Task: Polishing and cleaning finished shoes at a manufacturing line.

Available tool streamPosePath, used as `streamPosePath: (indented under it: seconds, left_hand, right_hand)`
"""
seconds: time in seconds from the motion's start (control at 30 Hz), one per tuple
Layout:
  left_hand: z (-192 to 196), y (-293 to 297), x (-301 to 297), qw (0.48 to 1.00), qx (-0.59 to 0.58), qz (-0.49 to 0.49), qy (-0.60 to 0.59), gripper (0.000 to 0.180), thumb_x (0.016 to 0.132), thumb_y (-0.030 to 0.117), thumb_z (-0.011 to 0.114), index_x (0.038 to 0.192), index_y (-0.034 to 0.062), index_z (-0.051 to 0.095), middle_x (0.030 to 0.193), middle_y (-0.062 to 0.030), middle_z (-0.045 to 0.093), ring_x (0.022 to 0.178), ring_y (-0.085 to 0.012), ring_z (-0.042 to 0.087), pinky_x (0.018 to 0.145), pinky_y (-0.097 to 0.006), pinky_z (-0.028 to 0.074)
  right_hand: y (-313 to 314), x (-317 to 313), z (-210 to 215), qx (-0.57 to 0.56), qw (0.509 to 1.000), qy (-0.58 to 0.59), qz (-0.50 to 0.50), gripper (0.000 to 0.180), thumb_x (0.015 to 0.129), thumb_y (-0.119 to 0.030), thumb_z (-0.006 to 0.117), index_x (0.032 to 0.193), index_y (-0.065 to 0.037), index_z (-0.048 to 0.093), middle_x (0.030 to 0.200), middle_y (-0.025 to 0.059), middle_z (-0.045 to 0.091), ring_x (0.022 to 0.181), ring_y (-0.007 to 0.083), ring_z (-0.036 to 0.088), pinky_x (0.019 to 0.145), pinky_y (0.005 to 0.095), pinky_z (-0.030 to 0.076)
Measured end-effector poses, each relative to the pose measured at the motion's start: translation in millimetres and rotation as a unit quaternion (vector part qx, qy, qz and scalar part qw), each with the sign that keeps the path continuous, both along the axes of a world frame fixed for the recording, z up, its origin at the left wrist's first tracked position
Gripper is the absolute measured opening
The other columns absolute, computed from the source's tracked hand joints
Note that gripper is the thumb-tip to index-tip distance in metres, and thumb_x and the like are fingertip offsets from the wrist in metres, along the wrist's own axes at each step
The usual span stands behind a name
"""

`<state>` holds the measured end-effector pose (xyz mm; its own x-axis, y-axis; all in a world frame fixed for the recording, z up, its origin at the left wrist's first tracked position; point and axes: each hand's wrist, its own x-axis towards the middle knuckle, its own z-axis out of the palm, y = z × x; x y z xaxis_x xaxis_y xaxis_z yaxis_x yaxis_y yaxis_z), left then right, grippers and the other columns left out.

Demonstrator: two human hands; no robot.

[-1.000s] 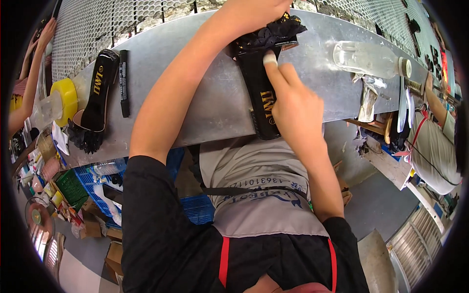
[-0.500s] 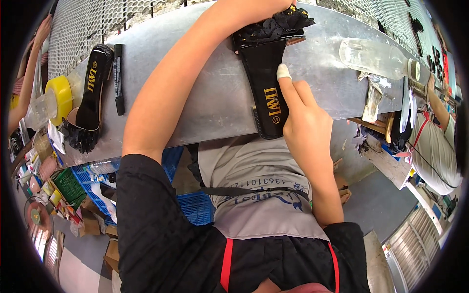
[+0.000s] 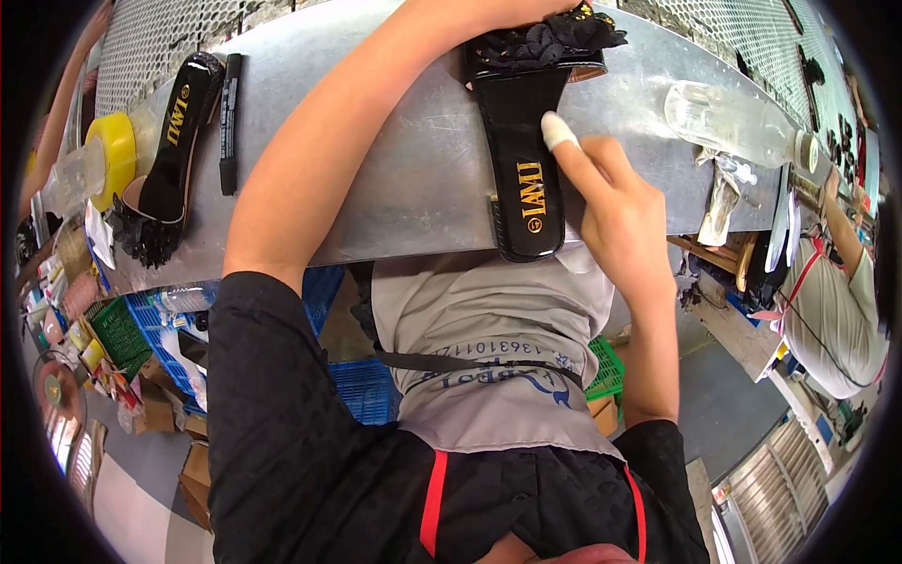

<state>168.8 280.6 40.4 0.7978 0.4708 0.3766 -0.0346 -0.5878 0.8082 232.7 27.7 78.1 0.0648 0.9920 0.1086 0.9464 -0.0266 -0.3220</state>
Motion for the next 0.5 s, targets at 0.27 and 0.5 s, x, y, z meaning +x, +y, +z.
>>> streamPosePath:
  seconds: [0.27,0.5]
  left_hand:
    - [-7,3,1,0.999,0.029,-0.017,-0.025,0.027,0.101,0.021,0.05,0.109,0.0044,0.07,0.092,-0.02,0.072,0.088,-0.0381,0.07,0.082,-0.045,0.053]
    - [-8,3,2,0.999,0.035,-0.007,-0.029,0.028,0.101,0.021,0.049,0.108,0.0032,0.069,0.099,-0.0208,0.072,0.094,-0.0381,0.07,0.086,-0.045,0.053]
  right_hand:
    - [14,-11,15,-0.029,0.988,-0.075,0.134,0.041,0.079,-0.008,0.067,0.12,-0.012,0.066,0.09,0.0037,0.049,0.069,0.0169,0.061,0.056,0.0322,0.054]
    - [29,-16,24,-0.023,0.981,-0.171,0.093,0.037,0.08,-0.013,0.068,0.118,-0.013,0.067,0.09,0.0018,0.048,0.069,0.0134,0.061,0.054,0.0291,0.054]
